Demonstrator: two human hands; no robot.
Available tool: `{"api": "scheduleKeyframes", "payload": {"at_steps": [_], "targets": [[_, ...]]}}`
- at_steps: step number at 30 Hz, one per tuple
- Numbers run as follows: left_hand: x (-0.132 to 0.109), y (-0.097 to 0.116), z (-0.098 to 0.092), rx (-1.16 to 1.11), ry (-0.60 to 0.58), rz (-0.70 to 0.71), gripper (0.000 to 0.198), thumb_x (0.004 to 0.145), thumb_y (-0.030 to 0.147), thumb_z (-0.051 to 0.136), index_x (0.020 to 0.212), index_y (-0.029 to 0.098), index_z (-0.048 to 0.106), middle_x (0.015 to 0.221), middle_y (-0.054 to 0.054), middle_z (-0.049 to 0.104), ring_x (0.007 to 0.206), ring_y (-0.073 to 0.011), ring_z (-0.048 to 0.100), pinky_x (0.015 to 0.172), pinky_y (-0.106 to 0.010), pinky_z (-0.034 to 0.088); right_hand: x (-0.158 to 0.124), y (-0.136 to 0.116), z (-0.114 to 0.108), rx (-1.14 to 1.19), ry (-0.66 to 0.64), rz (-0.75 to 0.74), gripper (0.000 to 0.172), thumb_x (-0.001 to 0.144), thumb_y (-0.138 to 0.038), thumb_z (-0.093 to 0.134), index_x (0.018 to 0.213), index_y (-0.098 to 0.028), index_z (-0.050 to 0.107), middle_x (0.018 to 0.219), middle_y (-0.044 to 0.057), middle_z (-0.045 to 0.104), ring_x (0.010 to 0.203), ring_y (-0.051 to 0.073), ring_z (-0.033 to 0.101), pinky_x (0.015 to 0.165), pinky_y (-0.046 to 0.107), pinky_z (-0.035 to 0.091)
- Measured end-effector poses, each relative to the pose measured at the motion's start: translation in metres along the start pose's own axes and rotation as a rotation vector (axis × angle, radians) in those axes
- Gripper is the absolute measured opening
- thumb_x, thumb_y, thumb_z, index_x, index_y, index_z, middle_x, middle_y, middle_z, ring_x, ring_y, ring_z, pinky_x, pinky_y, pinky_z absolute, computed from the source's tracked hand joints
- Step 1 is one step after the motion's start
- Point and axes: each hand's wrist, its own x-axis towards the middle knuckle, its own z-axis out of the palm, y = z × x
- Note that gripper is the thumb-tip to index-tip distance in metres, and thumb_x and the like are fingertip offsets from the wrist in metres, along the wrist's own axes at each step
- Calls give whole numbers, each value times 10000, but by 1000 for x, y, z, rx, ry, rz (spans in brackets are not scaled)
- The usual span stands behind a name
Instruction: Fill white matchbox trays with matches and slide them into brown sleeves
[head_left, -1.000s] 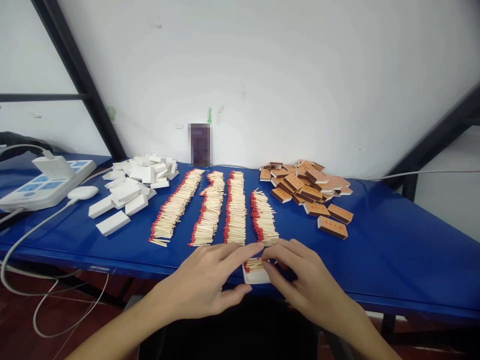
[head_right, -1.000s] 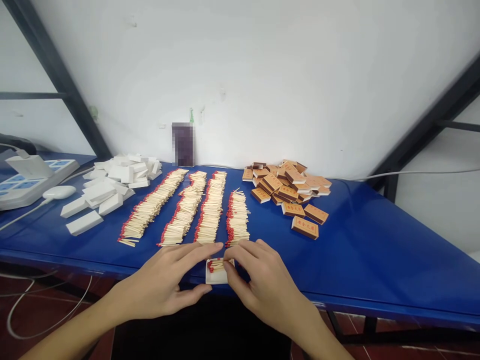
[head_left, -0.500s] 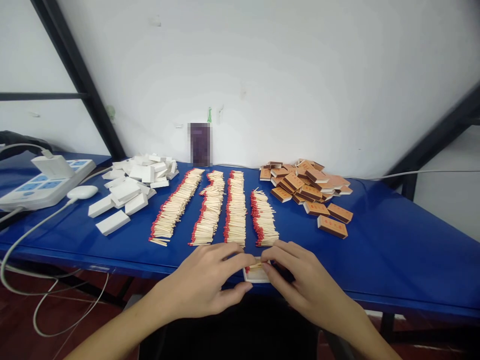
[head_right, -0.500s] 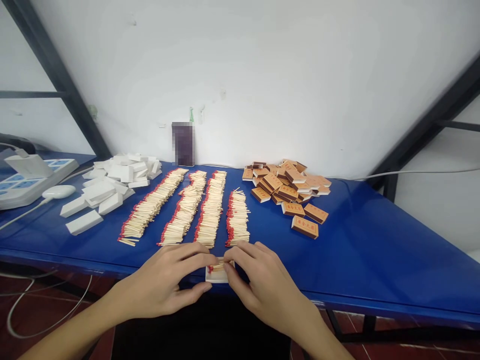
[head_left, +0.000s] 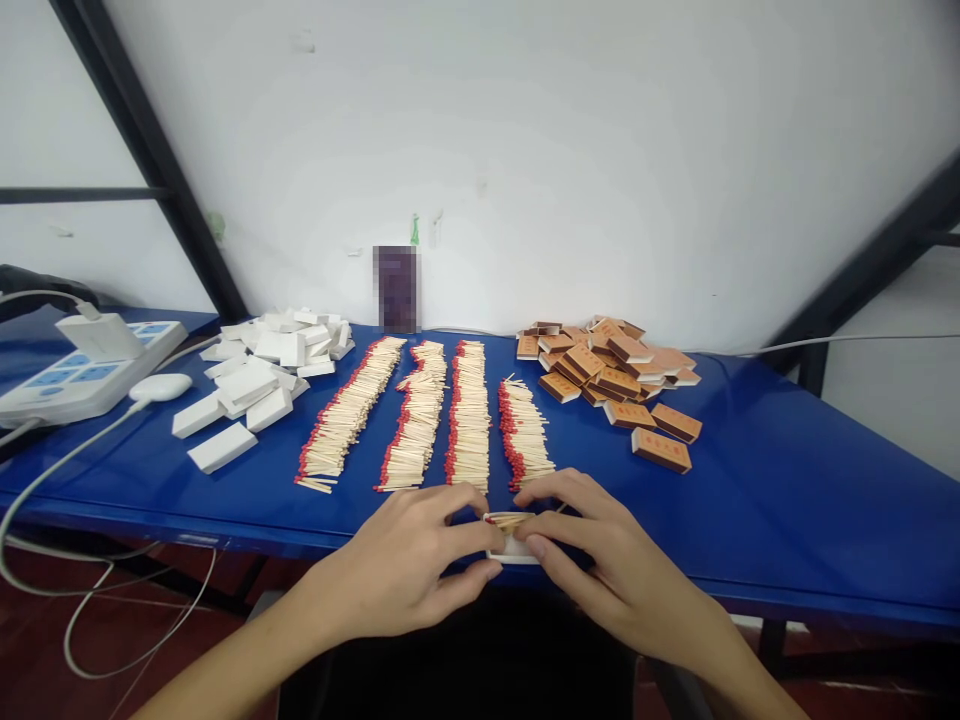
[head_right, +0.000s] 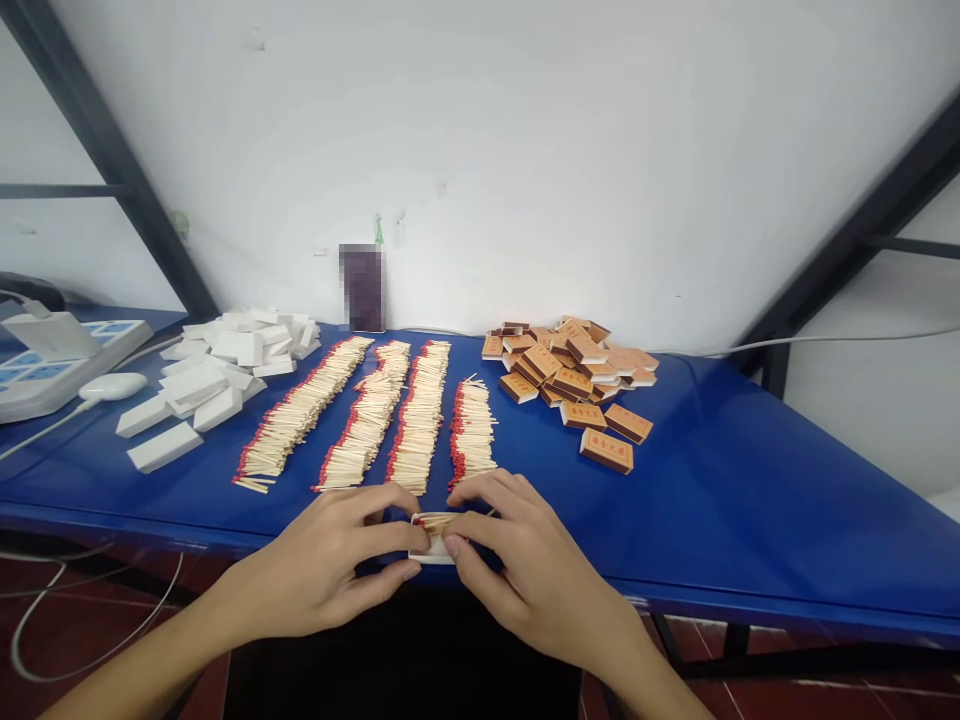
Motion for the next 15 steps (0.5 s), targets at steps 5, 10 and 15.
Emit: {"api": "scheduleKeyframes", "payload": {"at_steps": [5, 10, 15], "targets": [[-1, -2, 3, -3, 24, 8, 201, 1003, 279, 547, 1184, 282, 635, 1127, -19, 620, 927, -191, 652, 768, -313, 473, 1, 1, 0, 25, 36, -54, 218, 1014, -199, 483, 961, -220, 693, 1104, 78, 668, 1014, 213, 615, 901, 387, 483], [0, -2, 5, -4, 43, 7, 160, 992, 293, 562, 1119, 254, 652, 1119, -24, 631, 903, -194, 656, 747, -315, 473, 1, 1, 0, 46, 113, -48, 186, 1004, -184, 500, 980, -221, 681, 1055, 60, 683, 955, 195, 634, 854, 357, 495], [1, -2, 4, 4, 45, 16, 178, 1014, 297, 537, 1156, 265, 641, 1114, -24, 631, 921, -199, 658, 756, -319, 476, 2, 0, -1, 51, 114, -35, 171, 997, -184, 517, 981, -225, 683, 1062, 52, 682, 955, 188, 635, 851, 344, 496]]}}
